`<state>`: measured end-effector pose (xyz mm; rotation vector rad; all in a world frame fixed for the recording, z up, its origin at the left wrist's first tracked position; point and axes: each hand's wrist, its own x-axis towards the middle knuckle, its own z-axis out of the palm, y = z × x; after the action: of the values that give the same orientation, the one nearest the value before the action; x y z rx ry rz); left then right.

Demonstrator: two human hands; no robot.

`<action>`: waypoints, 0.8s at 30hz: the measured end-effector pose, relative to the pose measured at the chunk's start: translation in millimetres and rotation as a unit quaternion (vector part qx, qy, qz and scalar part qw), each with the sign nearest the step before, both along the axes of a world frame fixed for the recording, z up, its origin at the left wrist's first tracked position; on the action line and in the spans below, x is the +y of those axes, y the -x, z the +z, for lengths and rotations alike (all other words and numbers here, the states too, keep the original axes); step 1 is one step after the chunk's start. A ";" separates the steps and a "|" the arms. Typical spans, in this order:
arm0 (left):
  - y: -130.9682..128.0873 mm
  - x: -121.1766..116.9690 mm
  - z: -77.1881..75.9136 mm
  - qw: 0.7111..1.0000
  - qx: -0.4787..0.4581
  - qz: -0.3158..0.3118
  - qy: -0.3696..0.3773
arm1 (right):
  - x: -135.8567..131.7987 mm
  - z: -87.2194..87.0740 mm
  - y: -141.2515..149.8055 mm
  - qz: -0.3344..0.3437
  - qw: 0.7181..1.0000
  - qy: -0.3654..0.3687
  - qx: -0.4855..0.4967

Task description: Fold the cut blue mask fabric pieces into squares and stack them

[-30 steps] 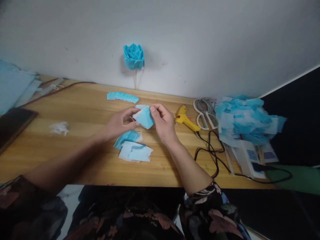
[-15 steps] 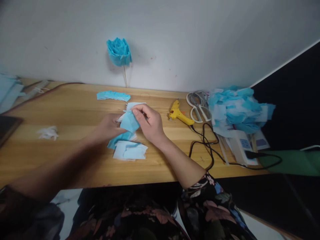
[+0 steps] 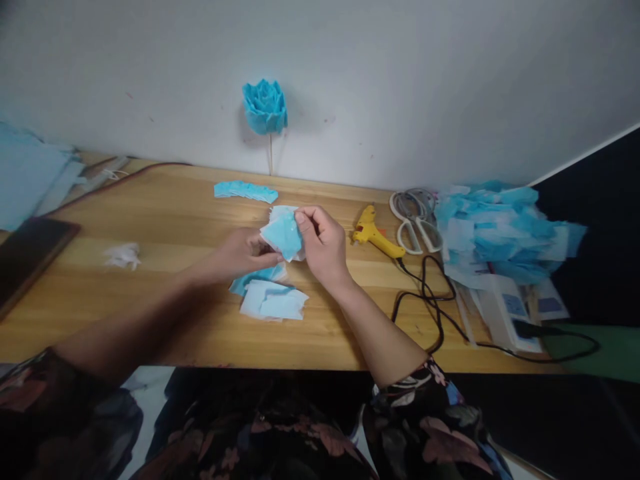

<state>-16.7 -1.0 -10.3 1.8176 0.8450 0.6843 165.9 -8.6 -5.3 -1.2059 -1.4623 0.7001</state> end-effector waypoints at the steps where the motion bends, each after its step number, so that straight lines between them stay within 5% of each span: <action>1: 0.2 0.0 0.5 1.000 -0.001 -0.007 0.004 | 0.6 -0.8 -0.2 0.004 1.000 0.006 0.006; 24: 2.5 1.9 8.8 0.999 -0.018 0.035 0.020 | 15.1 -10.0 -5.2 -0.021 0.983 0.070 0.166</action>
<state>-19.3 0.9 -1.4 1.7416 0.8963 0.7373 171.1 6.5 -15.3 -1.1572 -1.1221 0.9393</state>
